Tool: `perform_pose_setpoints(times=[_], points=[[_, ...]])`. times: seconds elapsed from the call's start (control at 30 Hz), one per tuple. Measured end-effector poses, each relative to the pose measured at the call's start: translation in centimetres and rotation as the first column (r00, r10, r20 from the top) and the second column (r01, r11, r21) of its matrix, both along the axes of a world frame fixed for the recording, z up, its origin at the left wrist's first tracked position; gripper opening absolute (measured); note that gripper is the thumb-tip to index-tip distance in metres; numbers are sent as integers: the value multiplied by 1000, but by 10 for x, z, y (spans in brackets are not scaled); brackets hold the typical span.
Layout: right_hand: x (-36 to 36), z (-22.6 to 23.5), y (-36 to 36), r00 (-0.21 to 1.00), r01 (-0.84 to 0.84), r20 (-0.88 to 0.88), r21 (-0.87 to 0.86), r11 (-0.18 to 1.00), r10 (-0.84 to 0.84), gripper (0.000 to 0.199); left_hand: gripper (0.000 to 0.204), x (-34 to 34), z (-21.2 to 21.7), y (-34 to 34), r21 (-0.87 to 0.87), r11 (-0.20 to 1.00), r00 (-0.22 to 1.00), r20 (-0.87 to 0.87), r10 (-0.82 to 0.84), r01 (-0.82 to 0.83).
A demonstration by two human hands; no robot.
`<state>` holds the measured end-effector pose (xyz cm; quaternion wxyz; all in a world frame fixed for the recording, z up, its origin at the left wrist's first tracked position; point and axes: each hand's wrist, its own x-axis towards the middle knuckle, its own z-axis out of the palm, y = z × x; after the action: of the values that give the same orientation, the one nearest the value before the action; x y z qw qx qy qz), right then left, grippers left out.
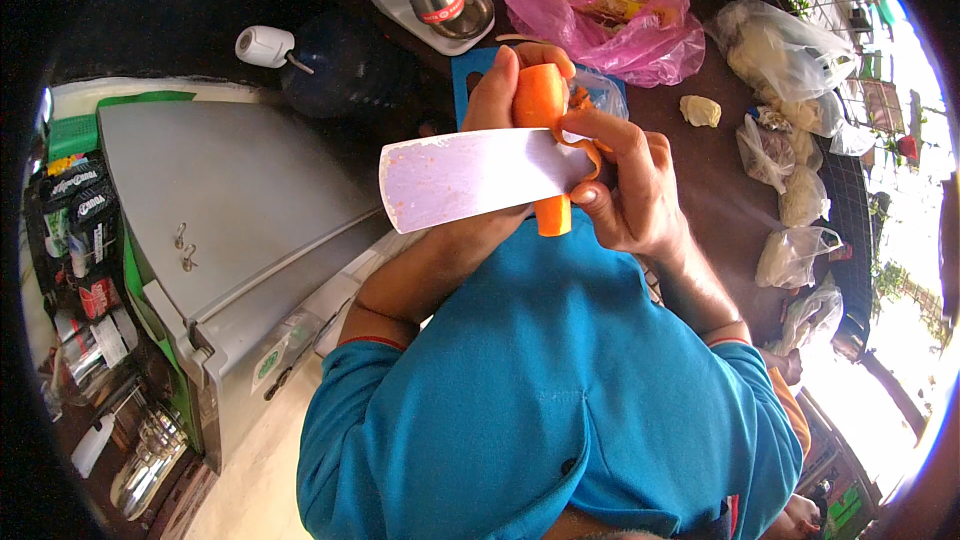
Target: The person peels a carrot using a handheld peeler over a small blue cutting board. They repeatedly slide the peeler down the length of the carrot, removing strips of skin which fall onto the board, and occasionally adjust their grip on both the carrot and the tool.
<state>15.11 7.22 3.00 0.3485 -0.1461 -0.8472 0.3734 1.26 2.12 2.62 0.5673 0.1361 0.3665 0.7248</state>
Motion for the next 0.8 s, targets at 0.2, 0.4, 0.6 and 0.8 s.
perform_pose_setpoints(times=[0.2, 0.4, 0.6, 0.8], points=[[-2, -3, -2, 999, 32, -37, 86, 996, -29, 45, 47, 1, -2, -2, 17, 1000, 998, 53, -25, 24], [-2, -4, -2, 999, 28, -48, 115, 993, -22, 45, 50, 2, -2, -5, 4, 1000, 1000, 19, -8, 8], [-3, -5, -5, 995, 25, -92, 26, 999, -23, 47, 50, 6, -2, -6, 43, 999, 999, 16, 30, -31], [-1, 0, -3, 1000, 1, 7, -3, 1000, -1, 40, 48, -1, -4, -4, 49, 999, 996, 91, -18, 14]])
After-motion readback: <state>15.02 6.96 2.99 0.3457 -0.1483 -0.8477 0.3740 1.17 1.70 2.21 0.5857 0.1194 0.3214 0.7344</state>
